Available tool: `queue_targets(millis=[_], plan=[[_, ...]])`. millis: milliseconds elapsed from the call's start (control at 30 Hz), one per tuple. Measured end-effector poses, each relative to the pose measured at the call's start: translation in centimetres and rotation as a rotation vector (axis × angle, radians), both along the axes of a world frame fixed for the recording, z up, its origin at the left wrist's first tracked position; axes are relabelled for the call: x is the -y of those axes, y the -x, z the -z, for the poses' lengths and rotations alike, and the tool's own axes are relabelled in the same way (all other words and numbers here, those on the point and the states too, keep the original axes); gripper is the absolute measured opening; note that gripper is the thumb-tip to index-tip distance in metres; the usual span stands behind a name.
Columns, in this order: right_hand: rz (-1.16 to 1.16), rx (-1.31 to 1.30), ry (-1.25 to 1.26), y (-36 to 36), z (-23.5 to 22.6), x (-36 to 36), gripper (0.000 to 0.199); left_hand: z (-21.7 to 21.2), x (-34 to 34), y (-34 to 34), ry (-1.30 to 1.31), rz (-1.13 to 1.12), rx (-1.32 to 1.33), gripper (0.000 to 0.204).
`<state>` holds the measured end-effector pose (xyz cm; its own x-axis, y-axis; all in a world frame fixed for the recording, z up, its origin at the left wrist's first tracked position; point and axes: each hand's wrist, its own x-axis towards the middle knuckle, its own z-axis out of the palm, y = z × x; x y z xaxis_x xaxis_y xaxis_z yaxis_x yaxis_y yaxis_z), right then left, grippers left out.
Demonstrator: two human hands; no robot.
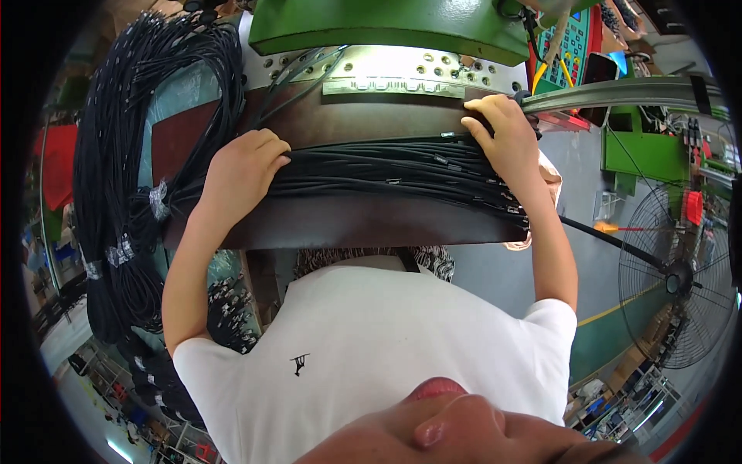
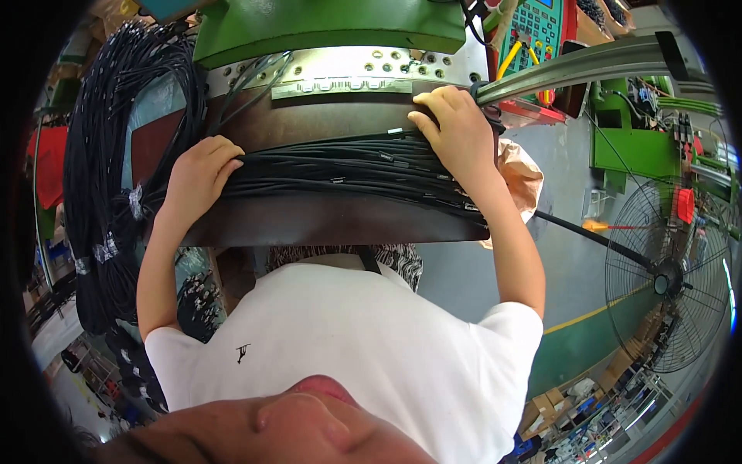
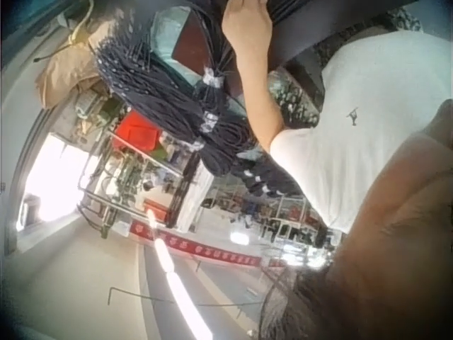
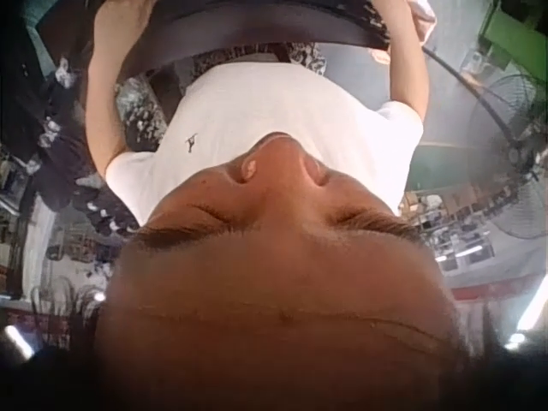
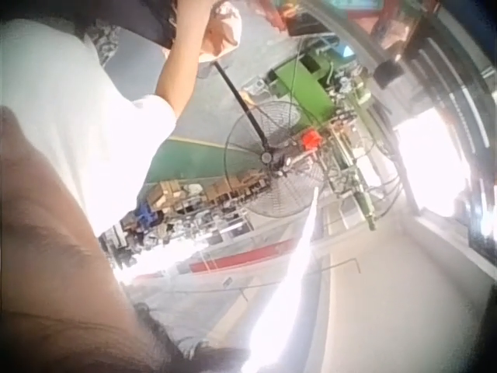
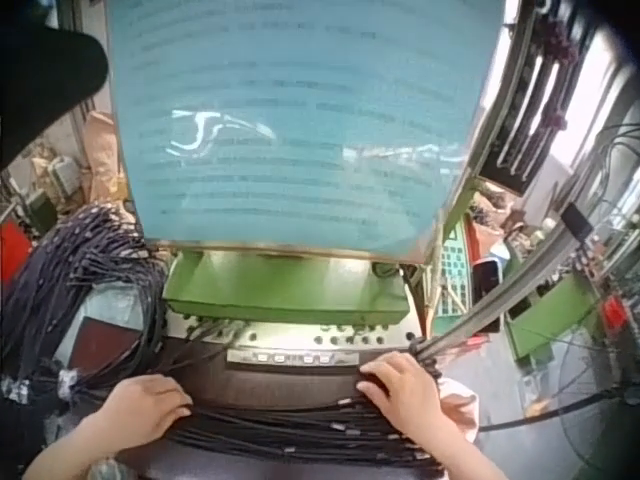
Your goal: Assemble cable connectors into the socket board at a factory workbench.
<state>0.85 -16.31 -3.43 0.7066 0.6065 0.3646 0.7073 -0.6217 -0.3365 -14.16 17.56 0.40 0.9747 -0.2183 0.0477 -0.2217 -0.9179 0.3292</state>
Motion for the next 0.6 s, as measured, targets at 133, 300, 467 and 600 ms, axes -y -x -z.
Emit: queue_targets(millis=[133, 300, 467, 600], plan=[[0.076, -0.242, -0.001, -1.0, 0.5, -0.7, 0.014, -0.2, -0.5, -0.1, 0.041, 0.061, -0.052, 0.011], [0.133, -0.260, -0.155, 2.6, -1.9, -2.8, 0.007, 0.1, -0.8, 0.3, 0.043, 0.017, -0.015, 0.010], [-0.627, -0.238, -0.307, 14.6, -2.6, -8.3, 0.028, -1.5, -0.5, -1.6, 0.170, -0.029, -0.271, 0.017], [-0.654, -0.267, -0.400, 15.0, -0.5, -8.3, 0.025, -2.2, 1.7, -3.7, 0.180, 0.164, -0.525, 0.027]])
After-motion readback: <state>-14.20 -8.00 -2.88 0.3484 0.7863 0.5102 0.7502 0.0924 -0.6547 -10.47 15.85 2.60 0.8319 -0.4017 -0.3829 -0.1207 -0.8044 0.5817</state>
